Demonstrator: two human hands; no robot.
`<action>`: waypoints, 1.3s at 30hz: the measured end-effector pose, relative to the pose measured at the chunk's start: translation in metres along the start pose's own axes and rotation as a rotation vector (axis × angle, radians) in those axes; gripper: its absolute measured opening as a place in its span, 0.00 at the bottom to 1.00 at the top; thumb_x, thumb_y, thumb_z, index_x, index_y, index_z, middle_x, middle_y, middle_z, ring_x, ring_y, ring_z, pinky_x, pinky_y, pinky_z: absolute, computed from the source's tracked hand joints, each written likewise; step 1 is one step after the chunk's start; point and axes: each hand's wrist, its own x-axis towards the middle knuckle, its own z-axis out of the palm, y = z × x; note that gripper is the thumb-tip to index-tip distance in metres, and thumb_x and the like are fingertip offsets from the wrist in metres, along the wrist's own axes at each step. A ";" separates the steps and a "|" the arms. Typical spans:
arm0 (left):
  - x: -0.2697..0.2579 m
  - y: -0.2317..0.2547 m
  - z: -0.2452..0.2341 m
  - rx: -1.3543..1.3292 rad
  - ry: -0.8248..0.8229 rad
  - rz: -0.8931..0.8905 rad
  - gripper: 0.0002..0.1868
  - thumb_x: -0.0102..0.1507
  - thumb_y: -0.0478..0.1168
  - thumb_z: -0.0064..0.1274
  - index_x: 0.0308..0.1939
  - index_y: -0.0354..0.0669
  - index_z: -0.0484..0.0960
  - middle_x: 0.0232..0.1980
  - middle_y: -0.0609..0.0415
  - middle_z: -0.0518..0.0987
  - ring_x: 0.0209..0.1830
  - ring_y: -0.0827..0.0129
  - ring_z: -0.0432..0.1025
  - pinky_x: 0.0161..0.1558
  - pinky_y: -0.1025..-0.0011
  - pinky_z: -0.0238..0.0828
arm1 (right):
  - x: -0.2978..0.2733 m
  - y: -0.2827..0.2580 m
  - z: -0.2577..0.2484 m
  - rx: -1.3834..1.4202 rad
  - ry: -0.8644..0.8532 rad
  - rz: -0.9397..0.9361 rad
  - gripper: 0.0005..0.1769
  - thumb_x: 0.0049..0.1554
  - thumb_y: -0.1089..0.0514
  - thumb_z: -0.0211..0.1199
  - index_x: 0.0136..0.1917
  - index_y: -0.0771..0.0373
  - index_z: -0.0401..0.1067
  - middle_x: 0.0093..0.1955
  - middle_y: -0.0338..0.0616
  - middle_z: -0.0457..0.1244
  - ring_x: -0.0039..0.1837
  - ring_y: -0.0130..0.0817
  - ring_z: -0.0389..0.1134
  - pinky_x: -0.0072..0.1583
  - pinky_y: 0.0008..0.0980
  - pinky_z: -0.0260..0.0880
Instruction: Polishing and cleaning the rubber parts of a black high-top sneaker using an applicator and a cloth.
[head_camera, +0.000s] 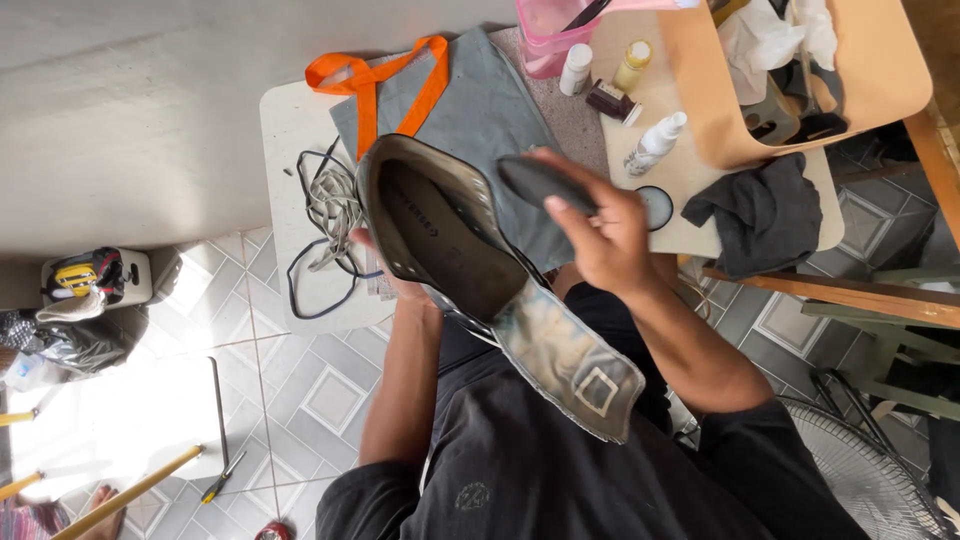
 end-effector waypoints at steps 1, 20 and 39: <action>0.000 -0.001 0.000 0.002 0.006 0.000 0.49 0.61 0.74 0.46 0.72 0.39 0.69 0.67 0.46 0.75 0.68 0.55 0.69 0.74 0.56 0.59 | 0.005 -0.008 0.004 0.004 -0.004 0.007 0.19 0.63 0.69 0.58 0.67 0.73 0.71 0.60 0.63 0.69 0.65 0.49 0.68 0.65 0.47 0.69; 0.017 -0.004 -0.023 0.083 0.050 -0.019 0.49 0.62 0.76 0.44 0.70 0.40 0.70 0.65 0.44 0.77 0.64 0.55 0.72 0.72 0.55 0.62 | 0.018 -0.035 -0.023 -0.275 -0.388 -0.116 0.18 0.57 0.64 0.55 0.57 0.69 0.79 0.56 0.56 0.72 0.61 0.52 0.74 0.59 0.46 0.75; 0.023 -0.007 -0.029 0.109 0.217 -0.011 0.51 0.60 0.80 0.41 0.72 0.45 0.68 0.69 0.45 0.73 0.69 0.52 0.69 0.74 0.49 0.59 | 0.021 0.011 -0.020 -0.049 -0.176 0.227 0.17 0.60 0.68 0.61 0.62 0.73 0.75 0.56 0.60 0.71 0.60 0.42 0.72 0.61 0.43 0.72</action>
